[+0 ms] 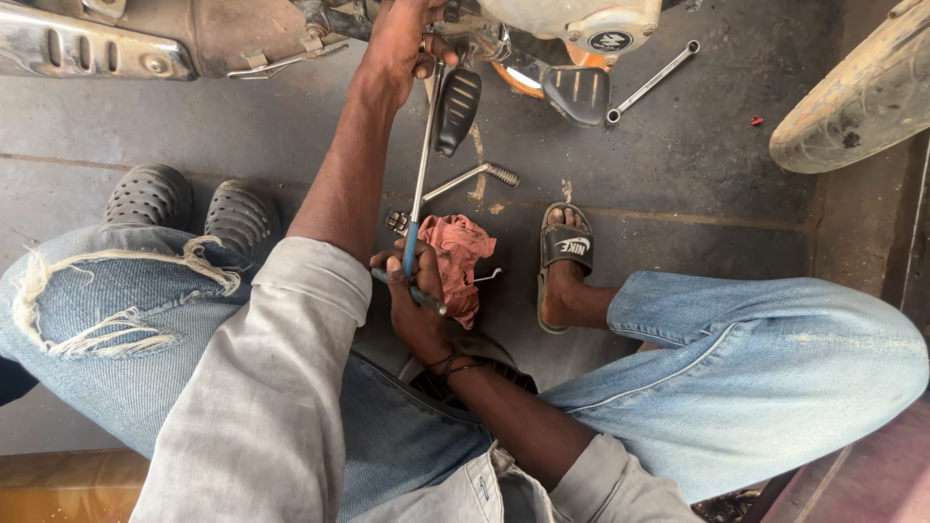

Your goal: The person uses a socket T-handle wrench and a screwdriver to loosen and remove bolts from a motorcycle engine casing while working near the exhaust pipe.

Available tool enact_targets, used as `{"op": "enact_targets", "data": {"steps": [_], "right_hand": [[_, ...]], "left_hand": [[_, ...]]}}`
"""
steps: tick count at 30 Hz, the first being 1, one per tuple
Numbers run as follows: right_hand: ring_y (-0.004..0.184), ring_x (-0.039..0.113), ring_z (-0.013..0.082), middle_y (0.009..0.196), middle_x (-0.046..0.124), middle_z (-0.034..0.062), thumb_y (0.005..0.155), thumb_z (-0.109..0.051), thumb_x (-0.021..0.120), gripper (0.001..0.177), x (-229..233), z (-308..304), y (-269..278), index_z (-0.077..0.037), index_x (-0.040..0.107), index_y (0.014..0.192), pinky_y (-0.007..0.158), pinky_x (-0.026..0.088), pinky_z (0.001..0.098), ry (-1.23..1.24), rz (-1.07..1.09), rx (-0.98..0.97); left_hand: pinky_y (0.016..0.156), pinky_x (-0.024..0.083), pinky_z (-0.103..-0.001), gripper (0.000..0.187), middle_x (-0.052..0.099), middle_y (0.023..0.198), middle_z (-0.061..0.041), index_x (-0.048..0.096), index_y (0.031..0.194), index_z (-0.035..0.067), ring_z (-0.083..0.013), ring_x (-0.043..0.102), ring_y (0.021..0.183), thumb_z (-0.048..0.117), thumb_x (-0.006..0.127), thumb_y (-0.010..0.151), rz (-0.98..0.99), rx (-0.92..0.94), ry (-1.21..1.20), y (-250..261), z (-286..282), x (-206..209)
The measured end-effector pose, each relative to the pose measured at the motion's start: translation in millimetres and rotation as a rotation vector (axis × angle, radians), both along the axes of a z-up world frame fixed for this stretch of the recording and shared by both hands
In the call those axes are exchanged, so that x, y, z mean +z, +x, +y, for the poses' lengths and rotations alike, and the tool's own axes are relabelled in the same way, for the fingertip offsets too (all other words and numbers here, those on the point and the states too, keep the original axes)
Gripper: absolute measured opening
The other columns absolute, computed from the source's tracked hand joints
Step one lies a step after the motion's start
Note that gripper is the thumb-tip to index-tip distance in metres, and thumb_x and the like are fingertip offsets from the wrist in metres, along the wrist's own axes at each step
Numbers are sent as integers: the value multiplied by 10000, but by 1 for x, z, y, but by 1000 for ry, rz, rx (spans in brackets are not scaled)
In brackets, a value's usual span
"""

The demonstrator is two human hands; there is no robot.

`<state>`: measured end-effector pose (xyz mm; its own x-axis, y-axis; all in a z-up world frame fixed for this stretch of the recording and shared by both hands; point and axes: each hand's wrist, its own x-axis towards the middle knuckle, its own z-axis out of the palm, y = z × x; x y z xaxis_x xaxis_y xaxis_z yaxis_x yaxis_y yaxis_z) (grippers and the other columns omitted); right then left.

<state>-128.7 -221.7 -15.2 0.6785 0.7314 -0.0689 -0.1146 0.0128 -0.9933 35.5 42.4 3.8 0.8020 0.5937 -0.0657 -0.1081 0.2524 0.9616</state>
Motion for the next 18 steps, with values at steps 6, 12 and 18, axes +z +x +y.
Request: {"op": "enact_targets", "data": {"steps": [6,12,18], "right_hand": [[923,643,143,1001,660,82,1111,-173,502,206,35,-8,9,-17,502,1244,885,551,326,-22,86,38],[732,645,118,834,660,46,1065,-175,536,186,91,-77,43,-16,610,1127,655,546,277,-381,168,169],[702,610,126,794,671,75,1034,-203,546,341,102,-146,64,14,588,1293,650,521,280,-439,60,138]], "left_hand": [[415,369,-233,603,680,1174,-144,616,1200,27,-142,712,629,563,530,937,-2,18,15,2,-1,-2],[429,371,-252,552,717,1145,-149,597,1237,38,-134,710,637,485,578,914,53,32,39,4,-5,8],[565,451,-310,586,737,1234,-76,667,1281,85,-143,736,784,531,586,909,131,54,167,6,-5,-5]]}}
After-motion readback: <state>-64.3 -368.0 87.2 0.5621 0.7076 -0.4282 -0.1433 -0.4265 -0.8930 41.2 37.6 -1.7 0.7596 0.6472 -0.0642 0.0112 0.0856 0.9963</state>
